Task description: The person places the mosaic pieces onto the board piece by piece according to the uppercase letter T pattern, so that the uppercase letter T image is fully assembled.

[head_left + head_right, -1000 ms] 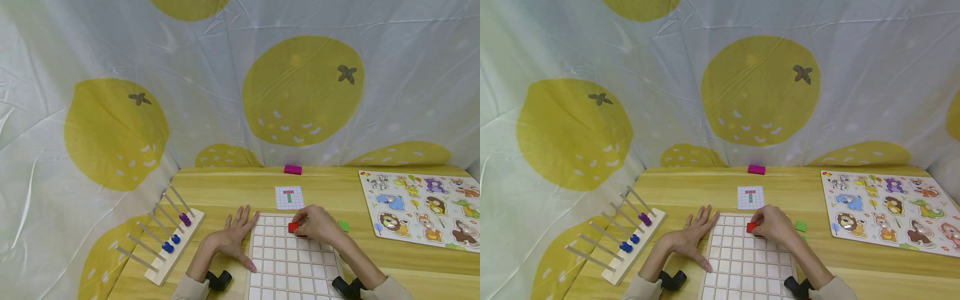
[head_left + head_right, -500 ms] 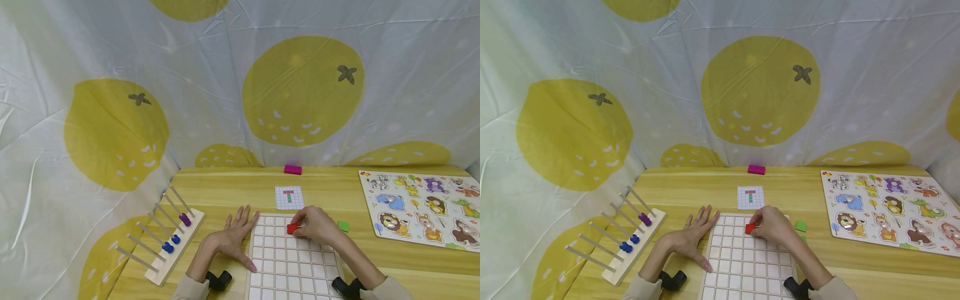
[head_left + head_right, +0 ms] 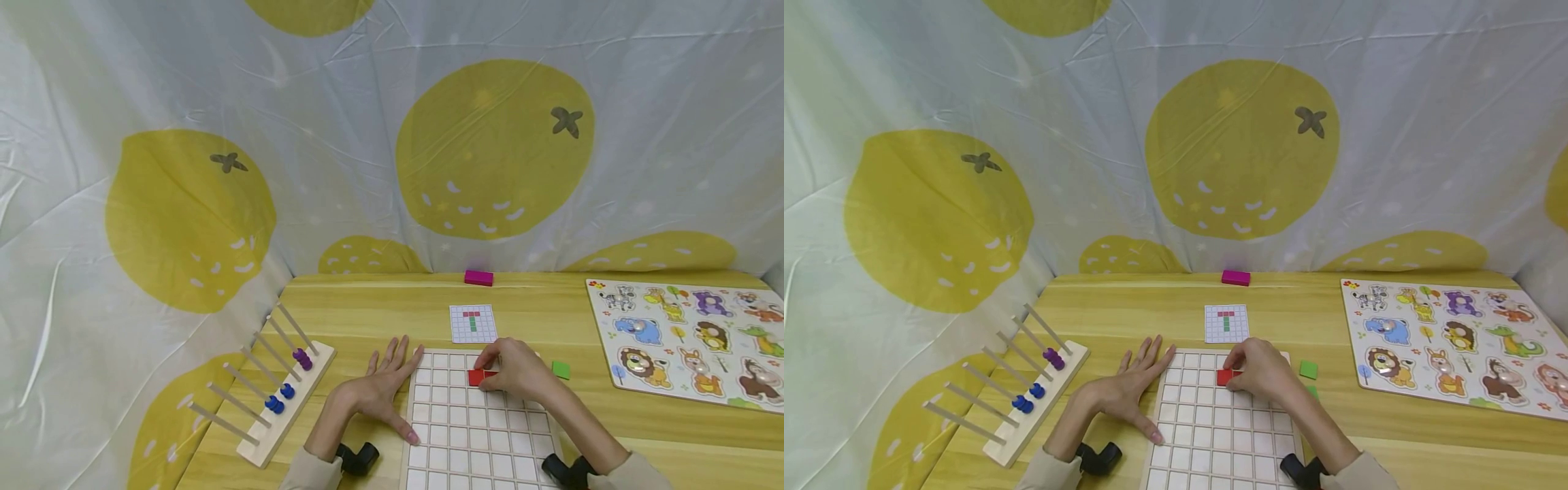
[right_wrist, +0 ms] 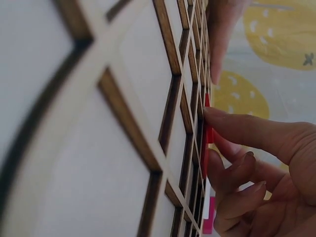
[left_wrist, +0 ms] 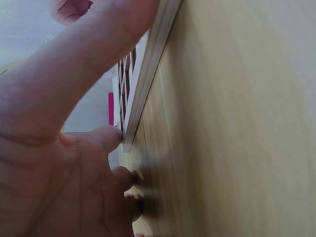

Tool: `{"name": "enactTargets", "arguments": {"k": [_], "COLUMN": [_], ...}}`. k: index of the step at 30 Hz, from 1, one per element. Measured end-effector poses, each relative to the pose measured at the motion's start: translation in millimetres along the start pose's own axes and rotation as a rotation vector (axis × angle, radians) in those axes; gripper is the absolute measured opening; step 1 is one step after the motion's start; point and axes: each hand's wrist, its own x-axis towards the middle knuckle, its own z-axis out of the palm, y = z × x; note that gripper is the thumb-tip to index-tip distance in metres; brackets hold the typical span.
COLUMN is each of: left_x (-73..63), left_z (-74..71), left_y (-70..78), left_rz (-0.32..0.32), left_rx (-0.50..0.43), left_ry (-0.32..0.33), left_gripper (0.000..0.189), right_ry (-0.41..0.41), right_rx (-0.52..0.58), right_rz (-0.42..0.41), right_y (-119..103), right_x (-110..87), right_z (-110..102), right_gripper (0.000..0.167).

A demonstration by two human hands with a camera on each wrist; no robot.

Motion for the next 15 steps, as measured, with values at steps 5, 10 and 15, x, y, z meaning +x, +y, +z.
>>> {"name": "enactTargets", "arguments": {"k": [5, 10, 15], "left_x": [-0.2, -0.7, -0.7], "left_z": [0.1, 0.5, 0.3], "left_y": [0.5, 0.6, 0.6], "left_rz": [0.000, 0.001, -0.003], "left_rx": [0.002, 0.002, 0.000], "left_ry": [0.002, -0.001, -0.002], "left_gripper": [0.143, 0.143, 0.143], "right_ry": [-0.009, -0.008, -0.012], "right_rx": [0.006, 0.009, 0.010], "right_rz": [-0.021, -0.026, -0.019], "right_y": [3.6, 5.4, 5.0], "right_x": [1.2, 2.1, 2.4], "right_z": [0.2, 0.8, 1.3], "right_gripper": [0.022, 0.022, 0.022]}}
